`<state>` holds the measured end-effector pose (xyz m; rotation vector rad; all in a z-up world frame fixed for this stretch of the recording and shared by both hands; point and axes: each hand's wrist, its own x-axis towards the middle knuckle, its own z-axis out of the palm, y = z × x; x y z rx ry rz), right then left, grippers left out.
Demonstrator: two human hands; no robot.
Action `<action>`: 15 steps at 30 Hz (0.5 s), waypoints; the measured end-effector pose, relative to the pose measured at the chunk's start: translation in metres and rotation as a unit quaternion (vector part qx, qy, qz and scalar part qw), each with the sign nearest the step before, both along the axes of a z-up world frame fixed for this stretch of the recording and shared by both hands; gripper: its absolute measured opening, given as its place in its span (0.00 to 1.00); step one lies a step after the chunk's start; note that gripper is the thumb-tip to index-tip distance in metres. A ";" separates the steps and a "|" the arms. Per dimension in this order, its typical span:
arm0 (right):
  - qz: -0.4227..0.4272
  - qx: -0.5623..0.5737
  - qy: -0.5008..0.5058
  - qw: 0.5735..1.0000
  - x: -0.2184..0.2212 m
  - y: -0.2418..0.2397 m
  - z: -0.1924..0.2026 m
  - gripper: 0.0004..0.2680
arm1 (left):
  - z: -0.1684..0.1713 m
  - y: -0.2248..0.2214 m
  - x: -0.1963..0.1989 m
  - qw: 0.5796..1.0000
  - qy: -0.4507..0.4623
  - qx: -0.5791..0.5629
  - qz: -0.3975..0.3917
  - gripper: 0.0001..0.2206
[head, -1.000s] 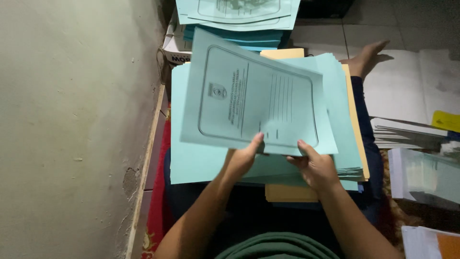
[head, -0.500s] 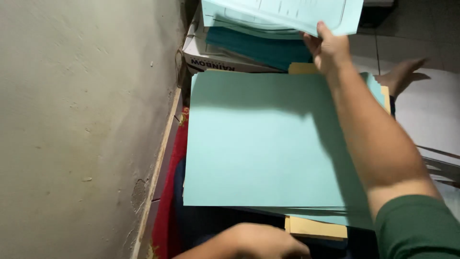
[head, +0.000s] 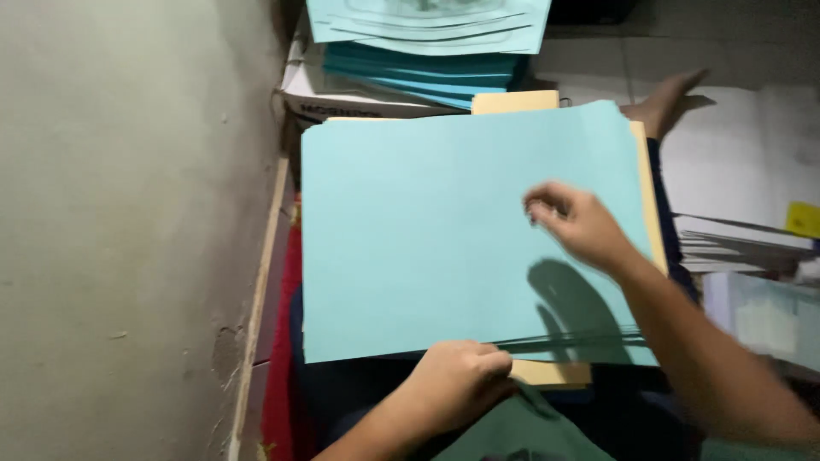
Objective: Organizing and stacking light blue paper folders on the floor
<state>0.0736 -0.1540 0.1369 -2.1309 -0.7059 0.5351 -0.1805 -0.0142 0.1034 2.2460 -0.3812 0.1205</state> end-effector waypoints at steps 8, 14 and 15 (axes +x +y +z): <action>-0.187 -0.146 -0.337 0.911 -0.041 -0.138 -0.089 0.16 | -0.038 0.068 0.006 0.954 -0.048 0.051 0.290 0.17; -0.244 -0.187 -0.331 0.892 -0.066 -0.150 -0.096 0.22 | -0.068 0.126 -0.026 0.790 0.054 0.250 0.557 0.31; -0.246 -0.177 -0.332 0.893 -0.066 -0.153 -0.097 0.23 | -0.065 0.130 -0.030 0.775 0.074 0.241 0.580 0.37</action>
